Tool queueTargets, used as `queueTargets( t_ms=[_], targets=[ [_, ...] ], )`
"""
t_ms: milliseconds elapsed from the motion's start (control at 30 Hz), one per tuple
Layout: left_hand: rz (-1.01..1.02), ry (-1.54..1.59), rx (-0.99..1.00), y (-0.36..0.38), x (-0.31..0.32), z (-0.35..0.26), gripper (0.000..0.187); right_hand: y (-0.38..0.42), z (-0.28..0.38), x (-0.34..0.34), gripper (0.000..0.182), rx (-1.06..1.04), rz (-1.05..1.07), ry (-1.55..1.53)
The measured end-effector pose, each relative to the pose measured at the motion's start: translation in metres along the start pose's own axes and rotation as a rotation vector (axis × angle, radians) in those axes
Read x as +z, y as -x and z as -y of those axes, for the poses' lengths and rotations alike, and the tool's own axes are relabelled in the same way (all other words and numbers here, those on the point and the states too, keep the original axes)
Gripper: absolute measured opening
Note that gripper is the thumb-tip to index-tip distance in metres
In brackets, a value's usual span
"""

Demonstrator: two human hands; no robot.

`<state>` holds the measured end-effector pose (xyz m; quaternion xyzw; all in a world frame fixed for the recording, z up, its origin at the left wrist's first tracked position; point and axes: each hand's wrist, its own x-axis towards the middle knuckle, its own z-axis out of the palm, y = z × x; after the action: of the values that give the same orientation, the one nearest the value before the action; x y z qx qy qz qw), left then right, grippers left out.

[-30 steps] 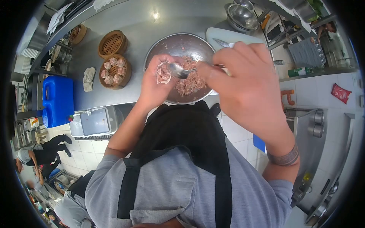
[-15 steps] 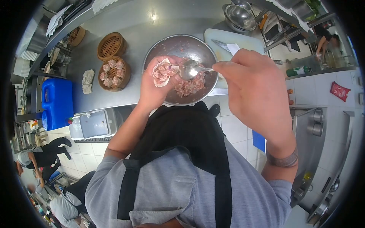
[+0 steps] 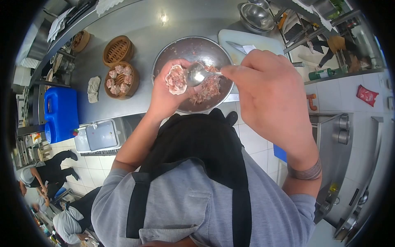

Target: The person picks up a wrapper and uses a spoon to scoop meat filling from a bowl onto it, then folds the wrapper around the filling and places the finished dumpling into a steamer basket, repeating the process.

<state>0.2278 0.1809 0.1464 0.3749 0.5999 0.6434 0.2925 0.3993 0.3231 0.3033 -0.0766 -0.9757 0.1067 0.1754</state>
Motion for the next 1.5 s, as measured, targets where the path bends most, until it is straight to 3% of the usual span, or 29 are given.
queueTargets(
  t_ms=[233, 300, 333, 400, 500, 733, 833, 933, 1000, 1133, 1200, 1300, 1333, 1400, 1500],
  targets=[
    [-0.027, -0.211, 0.227, 0.000, -0.002, 0.018, 0.059, -0.002, 0.001, 0.012, 0.023, -0.102, 0.016, 0.000],
    [0.006, 0.100, 0.003, 0.002, -0.001, 0.020, 0.059, -0.002, 0.001, -0.001, 0.025, -0.068, 0.023, -0.009],
    [0.007, 0.101, 0.002, 0.002, 0.001, 0.020, 0.059, -0.002, 0.000, -0.005, 0.025, -0.067, 0.024, -0.010],
    [0.056, 0.517, -0.215, 0.005, 0.007, 0.020, 0.054, -0.002, -0.003, -0.011, 0.027, 0.012, -0.008, -0.057],
    [0.135, 0.658, -0.210, 0.012, 0.009, 0.015, 0.046, -0.001, -0.008, -0.011, 0.028, 0.049, -0.060, -0.066],
    [0.172, 0.509, -0.355, 0.015, -0.001, 0.008, 0.044, 0.004, -0.002, -0.005, 0.021, 0.115, -0.065, -0.185],
    [0.189, 0.622, -0.253, 0.019, 0.004, 0.015, 0.038, 0.006, -0.004, -0.005, 0.020, 0.114, -0.051, -0.166],
    [0.156, 0.501, -0.145, 0.021, 0.007, 0.005, 0.039, 0.008, -0.005, -0.007, 0.019, 0.107, -0.011, -0.117],
    [0.201, 0.462, -0.313, 0.020, 0.001, -0.005, 0.050, 0.008, -0.005, -0.003, 0.020, 0.011, -0.001, -0.116],
    [0.298, 0.364, -0.357, 0.021, -0.004, -0.007, 0.057, 0.005, 0.002, 0.007, 0.021, -0.045, -0.001, -0.079],
    [0.276, 0.275, -0.130, 0.025, -0.002, -0.005, 0.055, 0.004, 0.001, 0.005, 0.019, -0.057, 0.013, -0.056],
    [0.209, 0.167, 0.017, 0.027, 0.000, 0.002, 0.054, 0.006, -0.002, 0.005, 0.024, -0.055, 0.035, -0.066],
    [0.208, 0.166, 0.016, 0.027, -0.001, 0.000, 0.054, 0.005, -0.003, 0.005, 0.024, -0.056, 0.035, -0.067],
    [0.337, 0.331, -0.182, 0.027, -0.007, -0.008, 0.056, 0.004, -0.003, 0.004, 0.024, -0.078, 0.028, -0.037],
    [0.327, 0.233, -0.206, 0.028, -0.008, -0.007, 0.052, 0.002, -0.002, 0.000, 0.020, -0.092, 0.055, -0.034]
  ],
)
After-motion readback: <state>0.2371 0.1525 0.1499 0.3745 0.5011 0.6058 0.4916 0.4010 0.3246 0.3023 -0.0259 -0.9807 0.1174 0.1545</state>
